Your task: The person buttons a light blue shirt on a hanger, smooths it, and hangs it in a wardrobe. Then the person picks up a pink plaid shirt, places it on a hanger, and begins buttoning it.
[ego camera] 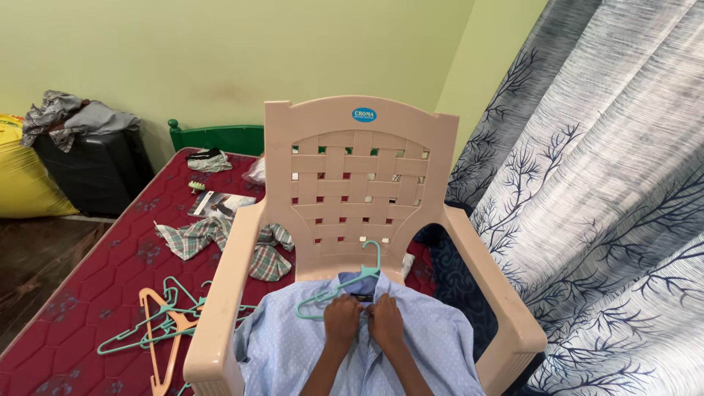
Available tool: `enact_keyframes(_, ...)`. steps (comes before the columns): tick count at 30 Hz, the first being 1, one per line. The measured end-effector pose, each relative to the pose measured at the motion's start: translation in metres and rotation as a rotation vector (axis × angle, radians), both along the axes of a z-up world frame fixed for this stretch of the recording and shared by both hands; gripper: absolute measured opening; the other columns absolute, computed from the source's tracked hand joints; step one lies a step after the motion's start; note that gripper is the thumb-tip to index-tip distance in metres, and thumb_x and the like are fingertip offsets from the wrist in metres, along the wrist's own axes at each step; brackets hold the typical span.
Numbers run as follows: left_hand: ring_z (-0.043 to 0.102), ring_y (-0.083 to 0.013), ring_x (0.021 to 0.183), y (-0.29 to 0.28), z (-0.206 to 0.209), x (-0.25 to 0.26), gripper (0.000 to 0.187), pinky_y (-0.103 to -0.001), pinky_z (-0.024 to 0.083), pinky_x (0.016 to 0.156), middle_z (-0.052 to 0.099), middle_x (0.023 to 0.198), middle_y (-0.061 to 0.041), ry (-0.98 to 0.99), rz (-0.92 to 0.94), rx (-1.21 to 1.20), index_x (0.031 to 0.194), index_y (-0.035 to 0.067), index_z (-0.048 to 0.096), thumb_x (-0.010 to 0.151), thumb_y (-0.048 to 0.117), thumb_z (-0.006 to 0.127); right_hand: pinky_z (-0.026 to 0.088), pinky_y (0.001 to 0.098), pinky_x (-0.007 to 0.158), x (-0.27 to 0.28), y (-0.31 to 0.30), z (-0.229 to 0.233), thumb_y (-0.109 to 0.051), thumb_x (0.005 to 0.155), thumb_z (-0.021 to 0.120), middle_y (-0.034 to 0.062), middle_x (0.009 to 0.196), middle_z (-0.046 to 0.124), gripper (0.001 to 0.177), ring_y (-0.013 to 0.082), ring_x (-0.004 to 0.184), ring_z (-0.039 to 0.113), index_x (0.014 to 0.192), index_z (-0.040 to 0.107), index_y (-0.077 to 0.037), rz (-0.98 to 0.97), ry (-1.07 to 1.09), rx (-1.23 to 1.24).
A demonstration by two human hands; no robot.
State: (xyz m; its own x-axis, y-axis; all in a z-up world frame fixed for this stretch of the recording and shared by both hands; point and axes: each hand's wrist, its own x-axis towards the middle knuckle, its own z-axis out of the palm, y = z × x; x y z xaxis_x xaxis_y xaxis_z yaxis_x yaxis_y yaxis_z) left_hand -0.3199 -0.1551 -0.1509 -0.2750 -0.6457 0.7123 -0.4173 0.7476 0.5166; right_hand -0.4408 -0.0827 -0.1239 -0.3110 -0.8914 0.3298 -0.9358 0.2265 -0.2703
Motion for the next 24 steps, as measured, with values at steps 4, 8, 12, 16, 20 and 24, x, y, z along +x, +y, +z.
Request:
enact_keyframes(4, 0.069, -0.0350, 0.066, 0.031, -0.010, 0.021, 0.044, -0.049, 0.054, 0.064, 0.069, 0.069, -0.014, -0.191, -0.056, 0.386, 0.062, 0.007, 0.072, 0.085, 0.045, 0.072, 0.050, 0.0442, 0.084, 0.000, 0.001, 0.002, -0.008, 0.076, 0.075, 0.0119, 0.101, 0.055, 0.009, 0.0323, 0.101, 0.056, 0.083, 0.074, -0.013, -0.037, -0.012, 0.006)
enact_keyframes(8, 0.072, -0.0344, 0.073, 0.046, -0.007, 0.029, 0.052, -0.048, 0.057, 0.068, 0.071, 0.077, -0.015, -0.418, 0.021, 0.501, 0.072, 0.008, 0.073, 0.084, 0.059, 0.069, 0.050, 0.0428, 0.084, -0.001, 0.003, 0.002, -0.007, 0.076, 0.076, 0.0082, 0.098, 0.057, 0.009, 0.0296, 0.100, 0.058, 0.078, 0.076, -0.016, -0.075, -0.188, -0.157)
enact_keyframes(12, 0.072, -0.0357, 0.079, 0.036, 0.009, 0.019, 0.076, -0.046, 0.058, 0.069, 0.072, 0.095, -0.018, -0.436, 0.338, 0.598, 0.096, 0.003, 0.070, 0.067, 0.073, 0.078, 0.052, 0.0409, 0.081, -0.003, 0.006, 0.005, -0.010, 0.073, 0.080, 0.0065, 0.099, 0.060, 0.009, 0.0284, 0.098, 0.062, 0.077, 0.078, -0.017, -0.100, -0.255, -0.294)
enact_keyframes(16, 0.073, -0.0338, 0.086, 0.032, 0.007, -0.001, 0.075, -0.042, 0.059, 0.077, 0.072, 0.098, -0.018, -0.491, 0.278, 0.607, 0.101, 0.002, 0.069, 0.067, 0.068, 0.079, 0.053, 0.0389, 0.079, -0.009, 0.011, 0.012, -0.014, 0.071, 0.083, 0.0031, 0.097, 0.061, 0.010, 0.0240, 0.095, 0.065, 0.079, 0.081, -0.020, -0.142, -0.364, -0.174)
enact_keyframes(20, 0.073, -0.0365, 0.087, 0.018, -0.001, 0.005, 0.047, -0.047, 0.058, 0.081, 0.075, 0.095, -0.019, -0.505, 0.249, 0.601, 0.089, 0.005, 0.077, 0.085, 0.050, 0.065, 0.053, 0.0380, 0.079, -0.004, 0.012, 0.020, -0.015, 0.073, 0.084, 0.0017, 0.095, 0.061, 0.009, 0.0217, 0.094, 0.065, 0.079, 0.083, -0.021, -0.186, -0.426, -0.122)
enact_keyframes(24, 0.075, -0.0381, 0.087, -0.011, 0.001, 0.061, 0.046, -0.050, 0.057, 0.082, 0.078, 0.091, -0.019, -0.021, 0.360, 0.947, 0.093, 0.008, 0.082, 0.082, 0.050, 0.067, 0.052, 0.0385, 0.077, -0.002, 0.014, 0.022, -0.014, 0.073, 0.084, 0.0008, 0.095, 0.060, 0.009, 0.0212, 0.094, 0.064, 0.078, 0.083, -0.021, -0.204, -0.451, -0.154)
